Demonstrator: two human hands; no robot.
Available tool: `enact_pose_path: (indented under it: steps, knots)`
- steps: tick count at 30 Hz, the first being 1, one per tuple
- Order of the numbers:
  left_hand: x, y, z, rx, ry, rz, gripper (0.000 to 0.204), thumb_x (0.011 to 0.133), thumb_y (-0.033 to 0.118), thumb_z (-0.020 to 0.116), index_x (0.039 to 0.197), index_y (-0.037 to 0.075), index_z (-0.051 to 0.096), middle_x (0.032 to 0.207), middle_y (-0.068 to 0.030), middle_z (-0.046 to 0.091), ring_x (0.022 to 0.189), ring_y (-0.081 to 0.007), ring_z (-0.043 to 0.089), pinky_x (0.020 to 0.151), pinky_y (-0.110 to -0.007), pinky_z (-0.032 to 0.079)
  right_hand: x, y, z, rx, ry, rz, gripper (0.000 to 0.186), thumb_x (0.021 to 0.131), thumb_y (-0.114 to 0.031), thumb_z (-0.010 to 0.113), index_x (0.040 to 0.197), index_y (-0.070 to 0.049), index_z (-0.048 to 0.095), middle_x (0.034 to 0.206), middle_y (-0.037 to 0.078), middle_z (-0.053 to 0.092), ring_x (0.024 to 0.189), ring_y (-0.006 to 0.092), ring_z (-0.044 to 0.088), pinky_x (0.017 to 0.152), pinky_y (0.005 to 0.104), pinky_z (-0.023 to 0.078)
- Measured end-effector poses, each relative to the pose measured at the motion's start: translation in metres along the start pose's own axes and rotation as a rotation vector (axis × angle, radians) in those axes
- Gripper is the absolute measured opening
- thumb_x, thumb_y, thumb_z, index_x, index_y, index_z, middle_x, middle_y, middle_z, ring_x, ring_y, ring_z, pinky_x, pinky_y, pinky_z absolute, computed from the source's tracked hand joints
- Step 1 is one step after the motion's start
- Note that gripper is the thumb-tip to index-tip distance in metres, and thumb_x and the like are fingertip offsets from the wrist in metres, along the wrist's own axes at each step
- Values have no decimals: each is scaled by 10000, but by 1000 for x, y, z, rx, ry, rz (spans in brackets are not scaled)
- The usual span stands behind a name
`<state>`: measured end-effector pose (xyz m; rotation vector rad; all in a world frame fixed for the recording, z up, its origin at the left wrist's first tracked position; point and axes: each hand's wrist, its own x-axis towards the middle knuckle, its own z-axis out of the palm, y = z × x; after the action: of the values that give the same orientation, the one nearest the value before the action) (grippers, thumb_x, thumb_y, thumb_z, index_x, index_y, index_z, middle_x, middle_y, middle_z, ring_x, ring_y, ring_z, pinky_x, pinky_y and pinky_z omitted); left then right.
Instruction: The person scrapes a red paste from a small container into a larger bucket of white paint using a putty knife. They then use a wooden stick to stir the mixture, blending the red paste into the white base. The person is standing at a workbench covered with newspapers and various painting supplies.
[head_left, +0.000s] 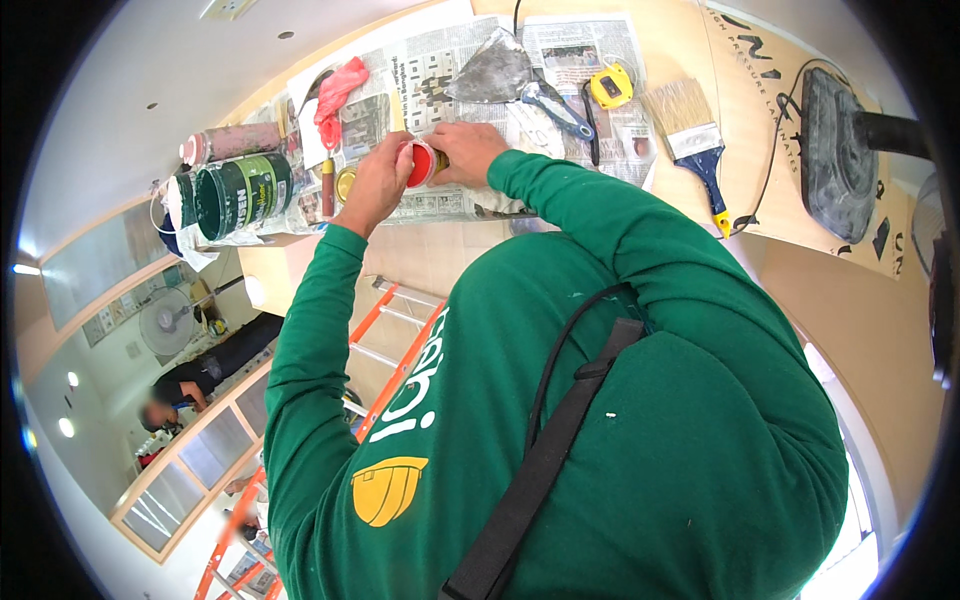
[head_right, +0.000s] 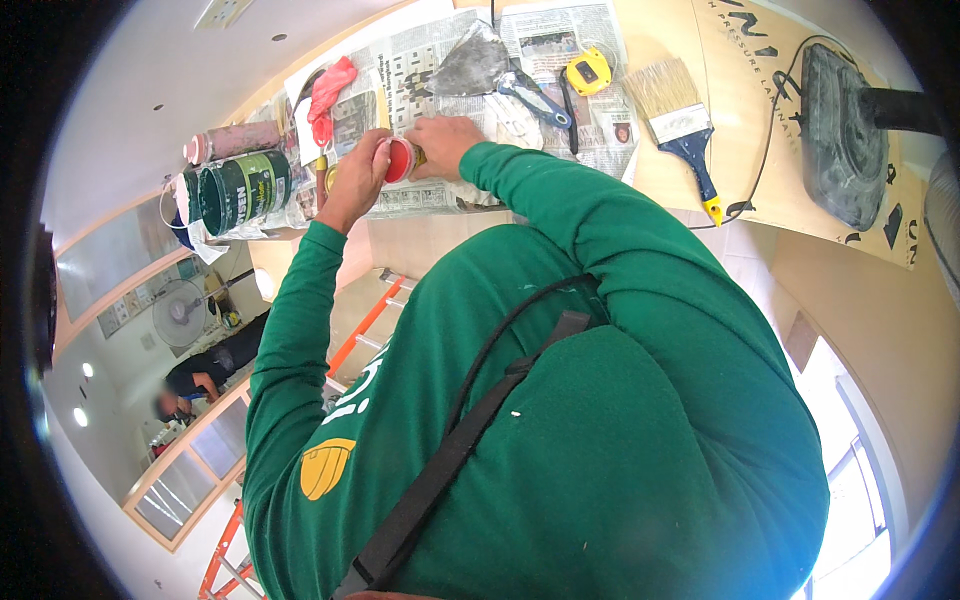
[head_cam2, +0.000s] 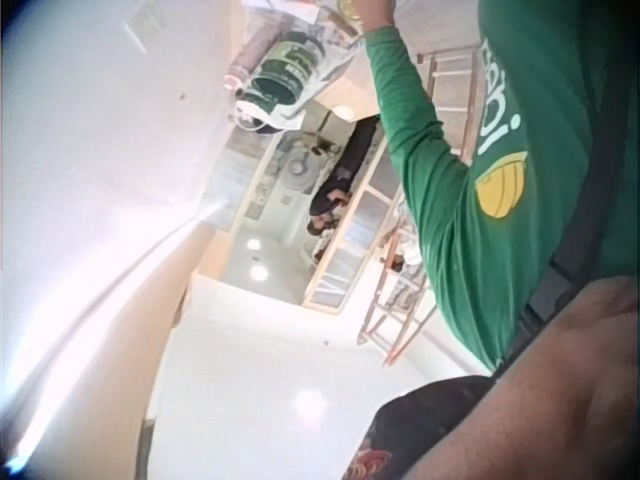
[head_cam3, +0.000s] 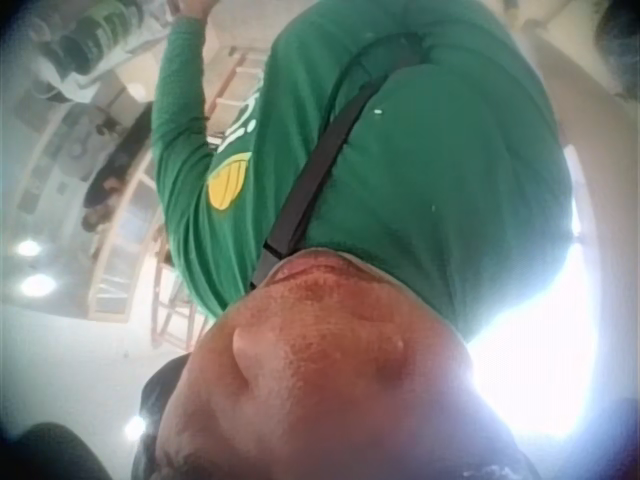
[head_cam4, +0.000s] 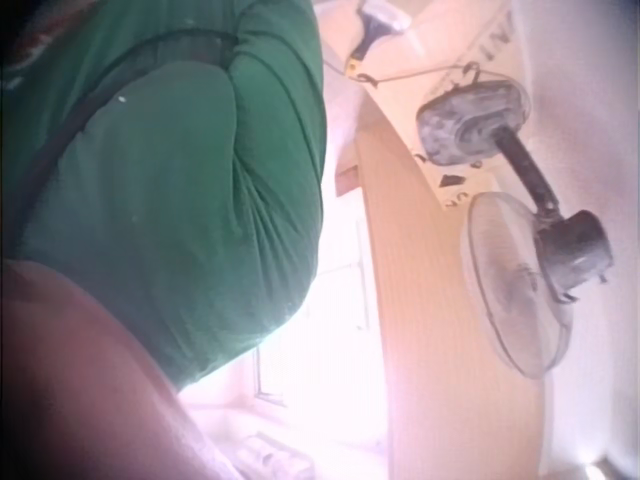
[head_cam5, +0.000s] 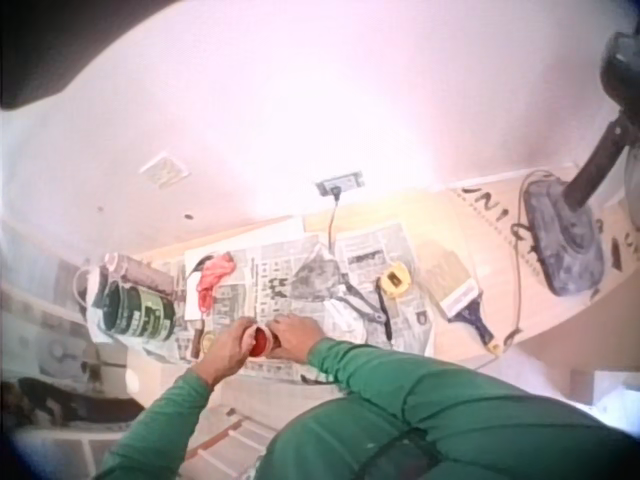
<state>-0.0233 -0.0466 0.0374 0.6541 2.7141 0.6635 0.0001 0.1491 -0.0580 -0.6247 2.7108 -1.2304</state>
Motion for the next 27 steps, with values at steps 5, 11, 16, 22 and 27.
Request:
enact_pose_path:
  steps: [5, 11, 16, 22, 27]
  knots:
    - [1, 16, -2, 217, -146, 62, 503, 1045, 415, 611, 1391, 58, 540, 1313, -275, 621, 1139, -478, 644, 921, -508, 549, 5, 4, -4, -10, -77, 6, 615, 772, -541, 844, 1214, -134, 712, 1107, 93, 680, 1065, 338, 694, 897, 496, 558]
    - [-5, 6, -28, 365, -169, 493, 732, 932, 483, 735, 1506, 112, 474, 1491, -244, 475, 1224, -465, 594, 1020, -517, 516, 4, 7, -11, 16, -59, -41, 571, 795, -509, 822, 1190, -115, 699, 1115, 94, 674, 1064, 338, 687, 895, 489, 558]
    - [0, -40, -6, 480, -70, 706, 763, 869, 463, 777, 1486, 116, 490, 1402, -215, 505, 1244, -422, 556, 1077, -507, 477, 10, 1, -8, -11, -66, -34, 523, 807, -485, 811, 1153, -110, 695, 1123, 94, 670, 1072, 338, 679, 905, 484, 552]
    - [6, -51, 20, 299, 143, 676, 565, 925, 396, 708, 1370, 91, 542, 1308, -210, 543, 1148, -403, 592, 1029, -490, 490, 9, 1, -13, -23, -100, -47, 572, 808, -470, 803, 1254, -134, 676, 1195, 75, 656, 1121, 329, 662, 920, 474, 551]
    - [0, -55, 38, 103, 348, 642, 519, 969, 420, 648, 1349, 79, 554, 1245, -206, 563, 1101, -402, 598, 989, -491, 497, 14, 4, -13, -49, -132, -78, 619, 821, -454, 812, 1332, -143, 649, 1263, 73, 645, 1156, 333, 651, 955, 455, 546]
